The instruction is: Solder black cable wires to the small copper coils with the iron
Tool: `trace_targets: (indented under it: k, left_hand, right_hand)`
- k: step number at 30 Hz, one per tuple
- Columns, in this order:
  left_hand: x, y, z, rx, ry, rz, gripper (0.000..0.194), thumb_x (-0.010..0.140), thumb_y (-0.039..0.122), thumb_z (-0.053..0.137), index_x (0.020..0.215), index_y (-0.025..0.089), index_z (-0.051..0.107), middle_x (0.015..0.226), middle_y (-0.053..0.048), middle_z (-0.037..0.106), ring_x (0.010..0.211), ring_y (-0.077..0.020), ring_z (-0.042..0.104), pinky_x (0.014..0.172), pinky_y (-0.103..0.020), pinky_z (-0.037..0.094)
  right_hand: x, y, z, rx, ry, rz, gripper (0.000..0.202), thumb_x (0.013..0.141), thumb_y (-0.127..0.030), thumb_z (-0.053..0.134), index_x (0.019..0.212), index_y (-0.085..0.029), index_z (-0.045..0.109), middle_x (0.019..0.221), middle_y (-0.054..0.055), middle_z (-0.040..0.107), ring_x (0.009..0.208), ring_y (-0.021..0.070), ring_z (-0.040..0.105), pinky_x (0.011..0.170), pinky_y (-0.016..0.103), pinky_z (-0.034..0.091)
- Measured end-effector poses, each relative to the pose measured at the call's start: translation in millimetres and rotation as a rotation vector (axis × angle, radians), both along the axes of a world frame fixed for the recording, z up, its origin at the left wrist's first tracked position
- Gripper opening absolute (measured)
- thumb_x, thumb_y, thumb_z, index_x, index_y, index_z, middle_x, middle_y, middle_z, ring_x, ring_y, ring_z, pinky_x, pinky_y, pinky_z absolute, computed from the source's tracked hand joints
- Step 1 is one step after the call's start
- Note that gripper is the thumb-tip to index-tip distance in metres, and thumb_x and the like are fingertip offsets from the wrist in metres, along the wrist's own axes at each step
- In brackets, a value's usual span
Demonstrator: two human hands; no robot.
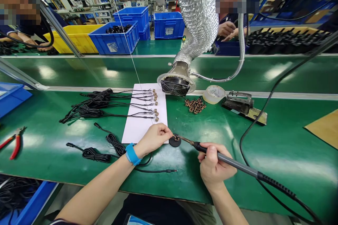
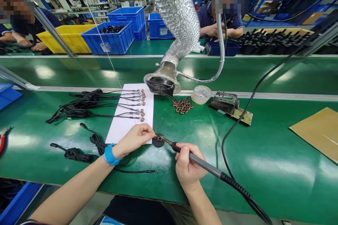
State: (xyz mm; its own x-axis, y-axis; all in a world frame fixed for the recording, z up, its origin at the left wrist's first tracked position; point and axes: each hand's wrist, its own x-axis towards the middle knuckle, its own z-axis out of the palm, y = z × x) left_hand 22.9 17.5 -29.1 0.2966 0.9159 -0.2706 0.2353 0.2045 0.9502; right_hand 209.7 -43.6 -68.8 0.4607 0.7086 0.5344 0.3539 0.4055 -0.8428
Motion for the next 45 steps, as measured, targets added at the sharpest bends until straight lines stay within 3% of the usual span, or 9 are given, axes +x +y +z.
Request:
trace_targets:
  k: [7,22,30,45]
  left_hand:
    - [2,-2,-0.7,0.070,0.049,-0.003,0.011,0.079,0.024,0.062,0.076,0.013,0.063,0.069,0.001,0.058,0.061,-0.0100,0.049,0.057,-0.022,0.035]
    - [3,-3,1.9,0.128,0.088,0.008,0.013,0.080,0.022,0.061,0.072,0.013,0.065,0.073,0.000,0.059,0.062,-0.0097,0.050,0.057,-0.022,0.036]
    - [3,-4,0.7,0.106,0.074,0.013,0.011,0.080,0.022,0.062,0.073,0.014,0.064,0.068,0.001,0.059,0.062,-0.0104,0.052,0.058,-0.022,0.037]
    - [3,-3,-0.8,0.114,0.074,0.004,0.011,0.081,0.024,0.062,0.076,0.014,0.064,0.070,-0.001,0.061,0.064,-0.0113,0.055,0.057,-0.021,0.038]
  right_hand:
    - [1,-2,-4.1,-0.013,-0.054,0.027,0.022,0.094,-0.027,0.053,0.081,-0.017,0.067,0.052,-0.004,0.058,0.038,0.0103,0.053,0.044,0.025,0.048]
    - [1,-2,-3.6,-0.043,-0.062,0.091,0.020,0.093,-0.025,0.054,0.082,-0.018,0.068,0.050,-0.005,0.056,0.039,0.0108,0.054,0.046,0.025,0.049]
    - [-4,-1,4.0,-0.003,0.030,-0.002,0.026,0.095,-0.030,0.052,0.078,-0.016,0.066,0.048,-0.005,0.053,0.034,0.0101,0.050,0.036,0.023,0.040]
    - [-5,0,4.4,0.014,0.056,-0.028,0.027,0.094,-0.031,0.054,0.077,-0.016,0.067,0.047,-0.005,0.053,0.033,0.0095,0.048,0.035,0.023,0.040]
